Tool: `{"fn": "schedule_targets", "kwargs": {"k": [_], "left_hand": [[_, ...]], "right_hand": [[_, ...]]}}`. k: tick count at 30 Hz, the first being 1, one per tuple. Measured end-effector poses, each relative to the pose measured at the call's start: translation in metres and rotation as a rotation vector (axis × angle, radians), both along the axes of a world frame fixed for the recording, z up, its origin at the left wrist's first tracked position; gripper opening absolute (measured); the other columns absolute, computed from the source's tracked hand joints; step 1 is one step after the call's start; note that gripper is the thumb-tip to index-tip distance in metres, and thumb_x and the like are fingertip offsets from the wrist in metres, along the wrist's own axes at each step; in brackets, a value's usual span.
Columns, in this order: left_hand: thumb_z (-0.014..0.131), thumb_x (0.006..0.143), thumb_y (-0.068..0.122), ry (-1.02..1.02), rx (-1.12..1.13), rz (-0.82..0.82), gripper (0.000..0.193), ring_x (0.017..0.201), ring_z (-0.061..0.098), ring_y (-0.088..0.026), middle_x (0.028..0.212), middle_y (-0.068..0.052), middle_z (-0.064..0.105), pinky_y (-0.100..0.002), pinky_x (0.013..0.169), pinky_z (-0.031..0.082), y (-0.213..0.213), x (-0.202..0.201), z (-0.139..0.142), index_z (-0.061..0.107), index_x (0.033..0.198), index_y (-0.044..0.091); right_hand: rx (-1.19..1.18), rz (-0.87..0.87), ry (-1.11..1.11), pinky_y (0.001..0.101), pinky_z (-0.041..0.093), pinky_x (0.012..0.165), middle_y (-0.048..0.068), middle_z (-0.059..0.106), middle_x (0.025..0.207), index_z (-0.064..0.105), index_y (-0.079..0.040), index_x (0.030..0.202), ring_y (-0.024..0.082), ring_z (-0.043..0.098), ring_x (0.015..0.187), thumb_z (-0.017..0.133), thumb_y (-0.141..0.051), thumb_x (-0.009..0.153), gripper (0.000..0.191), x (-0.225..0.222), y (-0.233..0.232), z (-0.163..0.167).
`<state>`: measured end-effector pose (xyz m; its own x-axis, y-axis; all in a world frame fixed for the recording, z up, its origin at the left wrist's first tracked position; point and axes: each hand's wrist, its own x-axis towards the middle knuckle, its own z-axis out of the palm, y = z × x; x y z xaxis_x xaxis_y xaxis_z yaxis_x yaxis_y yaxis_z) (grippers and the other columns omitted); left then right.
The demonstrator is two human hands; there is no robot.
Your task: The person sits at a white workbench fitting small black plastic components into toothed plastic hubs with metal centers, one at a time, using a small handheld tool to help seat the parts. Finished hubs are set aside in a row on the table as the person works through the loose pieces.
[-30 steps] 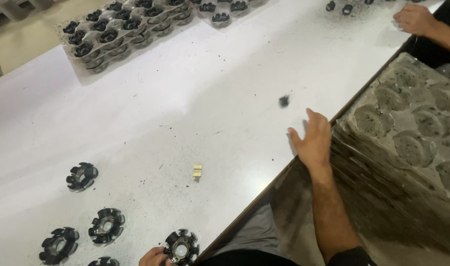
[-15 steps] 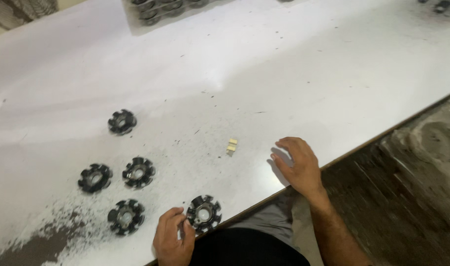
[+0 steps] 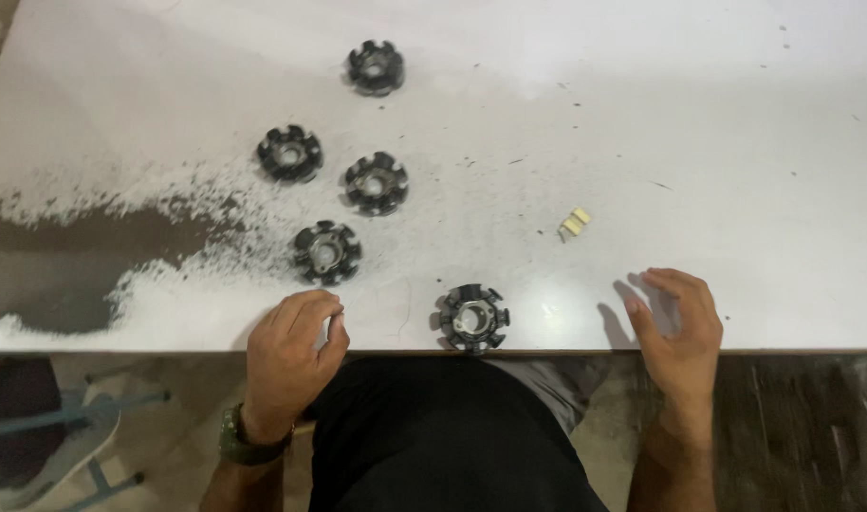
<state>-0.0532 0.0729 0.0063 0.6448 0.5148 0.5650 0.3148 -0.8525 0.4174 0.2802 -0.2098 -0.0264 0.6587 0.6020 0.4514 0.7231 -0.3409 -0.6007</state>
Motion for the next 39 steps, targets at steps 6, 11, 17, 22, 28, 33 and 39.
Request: {"fn": "schedule_targets", "kwargs": {"k": [6, 11, 17, 22, 28, 33, 39], "left_hand": [[0.072, 0.087, 0.005, 0.14, 0.097, 0.264, 0.013, 0.105, 0.066, -0.032, 0.113, -0.013, 0.071, -0.043, 0.089, 0.053, 0.021, -0.043, 0.004, 0.068, 0.099, 0.003], [0.076, 0.088, 0.011, 0.118, 0.049, 0.365, 0.025, 0.12, 0.06, -0.034, 0.128, -0.015, 0.064, -0.046, 0.099, 0.051, 0.03, -0.048, 0.005, 0.067, 0.11, 0.002], [0.086, 0.081, 0.042, 0.099, 0.0, 0.245, 0.079, 0.126, 0.054, -0.037, 0.135, -0.026, 0.057, -0.05, 0.103, 0.049, 0.039, -0.007, -0.001, 0.052, 0.135, -0.004], [0.087, 0.077, 0.048, 0.272, -0.187, 0.298, 0.097, 0.122, 0.053, -0.041, 0.131, -0.028, 0.056, -0.052, 0.096, 0.048, 0.036, 0.034, 0.0, 0.042, 0.145, -0.003], [0.083, 0.074, 0.03, 0.228, -0.203, -0.017, 0.102, 0.134, 0.045, -0.046, 0.145, -0.029, 0.049, -0.057, 0.107, 0.042, 0.029, 0.047, 0.005, 0.031, 0.156, -0.002], [0.089, 0.07, 0.049, 0.168, -0.203, 0.018, 0.115, 0.133, 0.043, -0.047, 0.142, -0.031, 0.046, -0.06, 0.107, 0.036, 0.011, 0.05, 0.005, 0.028, 0.152, -0.004], [0.086, 0.079, 0.039, 0.166, -0.119, 0.101, 0.099, 0.135, 0.046, -0.039, 0.146, -0.023, 0.05, -0.055, 0.108, 0.037, -0.003, 0.059, -0.015, 0.034, 0.156, 0.003]], "right_hand": [[-0.011, 0.481, 0.044, 0.0503, 0.05, 0.11, 0.016, 0.054, 0.142, 0.065, -0.01, 0.121, 0.036, 0.052, 0.136, 0.085, -0.033, 0.074, 0.056, -0.063, 0.037, 0.013], [-0.161, 0.584, -0.088, 0.053, 0.039, 0.113, 0.017, 0.051, 0.145, 0.071, -0.012, 0.111, 0.038, 0.043, 0.142, 0.087, -0.027, 0.073, 0.044, -0.099, 0.081, 0.015], [-0.258, 0.411, -0.201, 0.0536, 0.039, 0.113, 0.018, 0.053, 0.145, 0.069, -0.008, 0.103, 0.036, 0.049, 0.137, 0.085, -0.031, 0.072, 0.042, -0.069, 0.073, 0.013], [-0.375, 0.12, -0.294, 0.0552, 0.038, 0.118, 0.017, 0.055, 0.15, 0.068, -0.005, 0.112, 0.038, 0.047, 0.144, 0.081, -0.03, 0.083, 0.04, -0.025, 0.039, 0.022], [-0.259, -0.044, -0.354, 0.0535, 0.04, 0.115, 0.019, 0.056, 0.147, 0.069, -0.005, 0.123, 0.041, 0.049, 0.141, 0.078, -0.024, 0.093, 0.037, 0.005, 0.019, 0.042], [-0.308, 0.155, -0.44, 0.0476, 0.046, 0.112, 0.013, 0.065, 0.138, 0.071, -0.007, 0.126, 0.033, 0.059, 0.132, 0.068, -0.006, 0.097, 0.028, 0.03, 0.064, 0.044], [-0.398, 0.275, -0.455, 0.0443, 0.053, 0.096, 0.013, 0.07, 0.123, 0.073, -0.01, 0.12, 0.032, 0.066, 0.113, 0.066, 0.002, 0.091, 0.032, 0.031, 0.102, 0.036]]}}
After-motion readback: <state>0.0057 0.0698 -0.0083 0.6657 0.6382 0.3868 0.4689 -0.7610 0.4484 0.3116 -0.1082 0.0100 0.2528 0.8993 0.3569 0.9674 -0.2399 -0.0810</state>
